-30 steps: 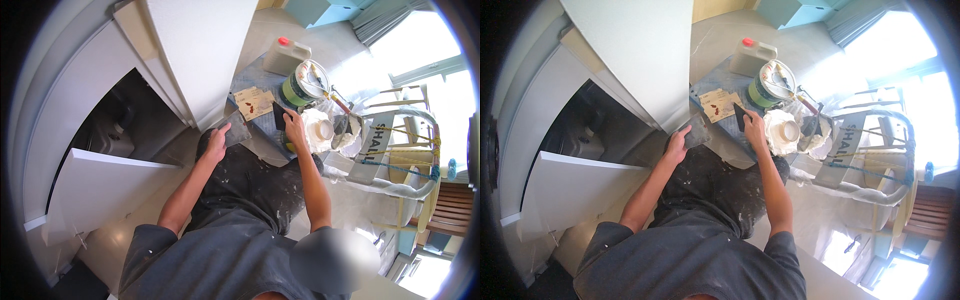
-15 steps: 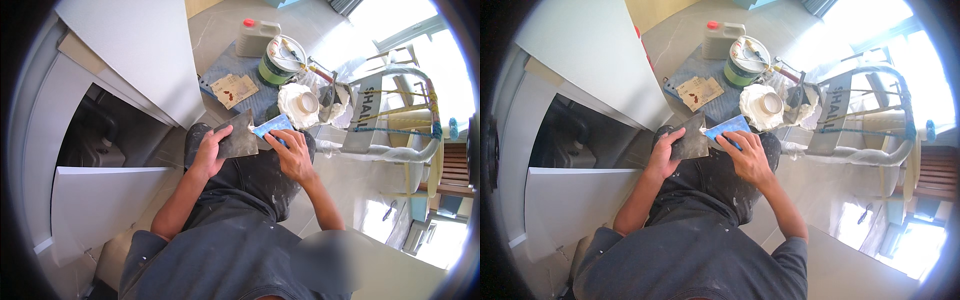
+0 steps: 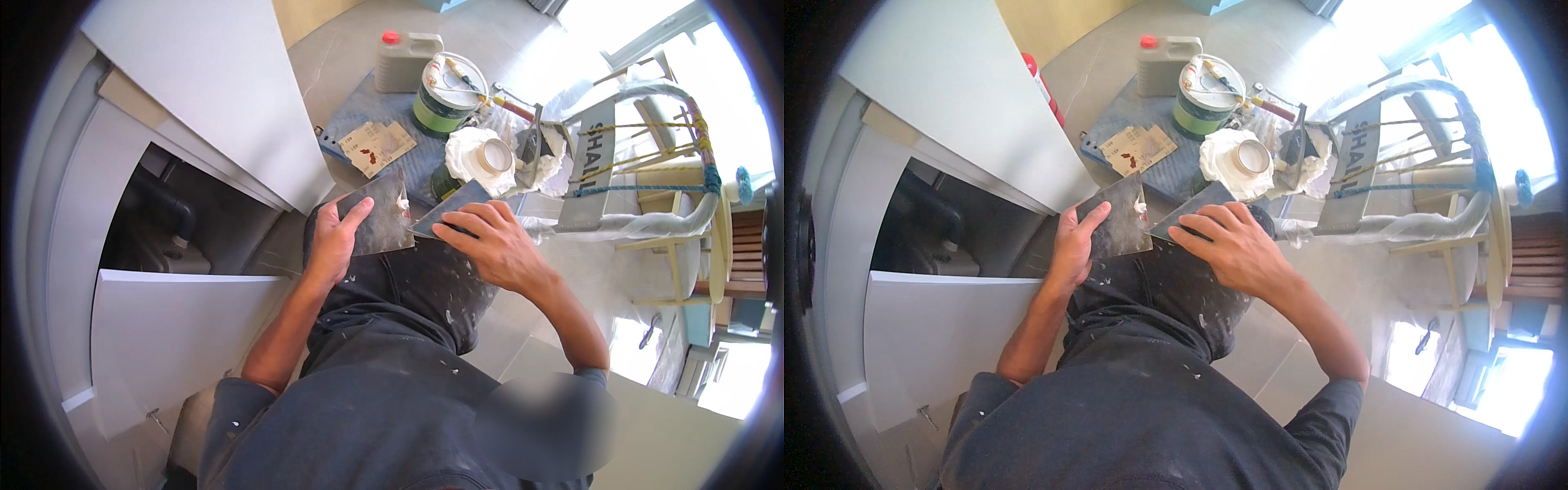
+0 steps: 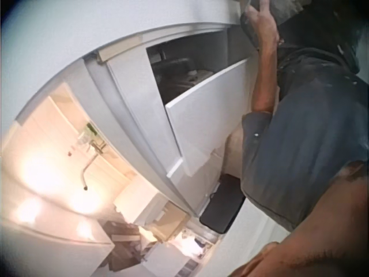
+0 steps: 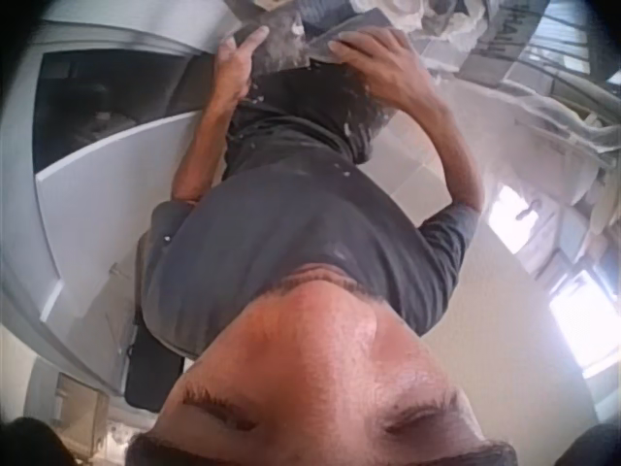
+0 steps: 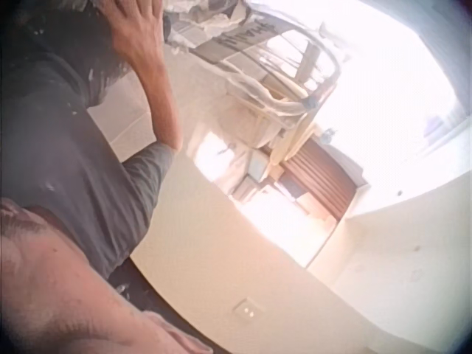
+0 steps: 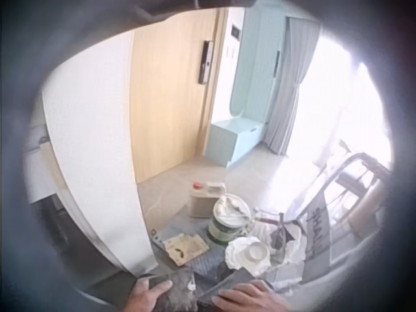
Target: The person tapes a cardboard box, then sits on the floor to sand a small piece of wood with sandpaper. They then stand and sand the edge of a white cabinet door.
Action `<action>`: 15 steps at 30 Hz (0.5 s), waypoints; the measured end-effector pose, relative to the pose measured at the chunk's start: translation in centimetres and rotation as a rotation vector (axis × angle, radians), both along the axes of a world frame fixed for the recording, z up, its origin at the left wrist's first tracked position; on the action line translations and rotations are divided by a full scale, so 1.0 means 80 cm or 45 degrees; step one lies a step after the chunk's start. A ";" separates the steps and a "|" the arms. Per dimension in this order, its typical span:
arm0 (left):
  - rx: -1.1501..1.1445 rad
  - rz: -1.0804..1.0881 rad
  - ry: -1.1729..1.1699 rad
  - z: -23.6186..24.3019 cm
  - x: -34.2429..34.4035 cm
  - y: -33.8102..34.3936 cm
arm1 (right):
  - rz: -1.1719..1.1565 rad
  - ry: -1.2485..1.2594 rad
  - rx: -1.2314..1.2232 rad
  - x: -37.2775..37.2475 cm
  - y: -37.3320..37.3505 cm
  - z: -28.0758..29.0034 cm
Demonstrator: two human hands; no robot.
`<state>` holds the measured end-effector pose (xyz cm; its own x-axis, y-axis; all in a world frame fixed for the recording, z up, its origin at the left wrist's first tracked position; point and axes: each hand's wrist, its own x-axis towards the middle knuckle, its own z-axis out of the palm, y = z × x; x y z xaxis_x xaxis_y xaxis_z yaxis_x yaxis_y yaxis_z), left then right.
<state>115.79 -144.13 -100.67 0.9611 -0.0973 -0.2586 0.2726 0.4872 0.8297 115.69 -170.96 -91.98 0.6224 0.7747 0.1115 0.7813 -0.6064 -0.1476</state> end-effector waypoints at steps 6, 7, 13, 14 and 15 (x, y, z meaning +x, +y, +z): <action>-0.055 -0.033 0.002 0.006 -0.004 0.002 | 0.080 0.000 -0.017 0.008 0.013 0.014; -0.040 -0.014 -0.008 0.006 -0.003 0.004 | 0.099 -0.007 -0.023 0.006 0.012 0.018; -0.189 0.013 0.072 0.018 -0.004 0.006 | 0.009 -0.067 0.023 0.010 0.025 0.028; -0.198 0.015 0.077 0.018 -0.003 0.005 | 0.054 -0.013 0.024 0.006 0.025 0.023; -0.208 0.037 0.079 0.016 -0.003 0.005 | 0.052 -0.002 0.027 0.005 0.024 0.028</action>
